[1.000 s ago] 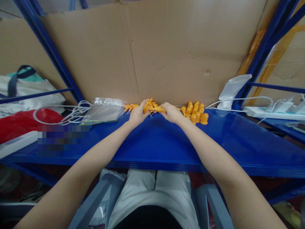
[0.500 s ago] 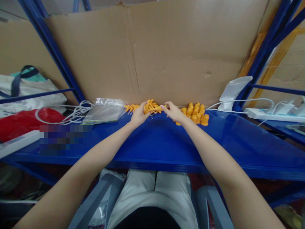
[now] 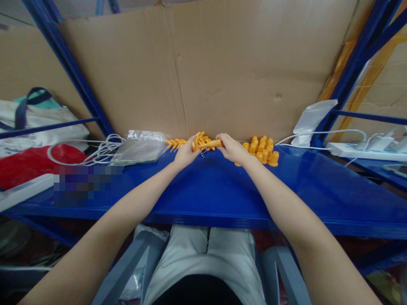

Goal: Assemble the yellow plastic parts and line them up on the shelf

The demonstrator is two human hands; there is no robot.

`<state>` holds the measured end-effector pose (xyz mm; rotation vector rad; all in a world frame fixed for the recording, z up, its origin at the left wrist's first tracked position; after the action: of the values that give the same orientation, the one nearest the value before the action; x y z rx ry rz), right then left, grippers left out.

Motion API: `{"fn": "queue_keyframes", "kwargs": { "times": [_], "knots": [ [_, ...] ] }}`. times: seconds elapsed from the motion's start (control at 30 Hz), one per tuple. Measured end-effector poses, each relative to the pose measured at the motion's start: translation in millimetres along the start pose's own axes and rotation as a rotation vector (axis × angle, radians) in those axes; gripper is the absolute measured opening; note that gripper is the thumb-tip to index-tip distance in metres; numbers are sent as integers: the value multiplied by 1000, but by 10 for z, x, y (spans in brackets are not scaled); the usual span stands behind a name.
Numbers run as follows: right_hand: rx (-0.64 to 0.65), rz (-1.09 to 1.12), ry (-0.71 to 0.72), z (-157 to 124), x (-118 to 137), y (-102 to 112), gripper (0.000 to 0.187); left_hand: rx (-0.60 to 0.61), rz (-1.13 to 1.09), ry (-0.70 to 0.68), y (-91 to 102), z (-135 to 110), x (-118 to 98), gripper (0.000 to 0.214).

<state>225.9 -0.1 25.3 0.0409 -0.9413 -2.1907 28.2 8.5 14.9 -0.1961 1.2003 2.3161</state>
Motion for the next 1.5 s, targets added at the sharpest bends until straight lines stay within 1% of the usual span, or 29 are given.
{"fn": "queue_keyframes", "kwargs": {
  "times": [0.07,0.23,0.3,0.47,0.6,0.73,0.87,0.97,1.03,1.17,1.23,1.33,1.43,1.5],
  "knots": [
    [9,-7,7,-12,-9,-10,28,-1,1,-1,-2,0,2,62],
    [61,1,-67,-21,-66,-82,23,-14,-8,-25,0,-11,-5,61],
    [90,-27,-70,-14,-78,-107,23,-11,-3,-24,-4,-20,-7,61],
    [143,-148,16,5,-40,-114,24,20,24,-12,-24,-33,-9,62],
    [170,-306,108,-10,56,-68,29,32,30,-6,-21,-34,-14,59],
    [167,-452,114,-35,121,-13,32,40,22,22,-2,-36,-11,59],
    [160,-468,91,-57,151,-4,34,35,21,36,11,-40,-13,58],
    [180,-470,50,-72,181,-11,44,36,29,50,17,-47,-23,58],
    [212,-510,12,-82,204,-11,49,38,33,60,24,-51,-31,57],
    [272,-604,-71,-97,204,11,45,29,51,106,41,-45,-19,54],
    [265,-619,-107,-98,171,26,43,25,56,128,41,-36,0,52],
    [211,-604,-143,-93,102,35,46,4,51,123,39,-23,21,51],
    [185,-565,-155,-92,40,1,51,-16,51,122,39,-22,29,52],
    [175,-535,-163,-96,3,-33,51,-8,50,131,33,-26,29,52]
  ]
}}
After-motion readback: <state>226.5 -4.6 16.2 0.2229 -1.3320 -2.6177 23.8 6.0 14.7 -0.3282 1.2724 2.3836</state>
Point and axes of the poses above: each hand's wrist, its own z-axis towards the middle knuckle, its own y-axis out of the back of the hand, x = y × z, the point moved 4 cm from there along z, towards the middle knuckle, and after that the axes turned 7 degrees about -x, right-handed, at the moved point
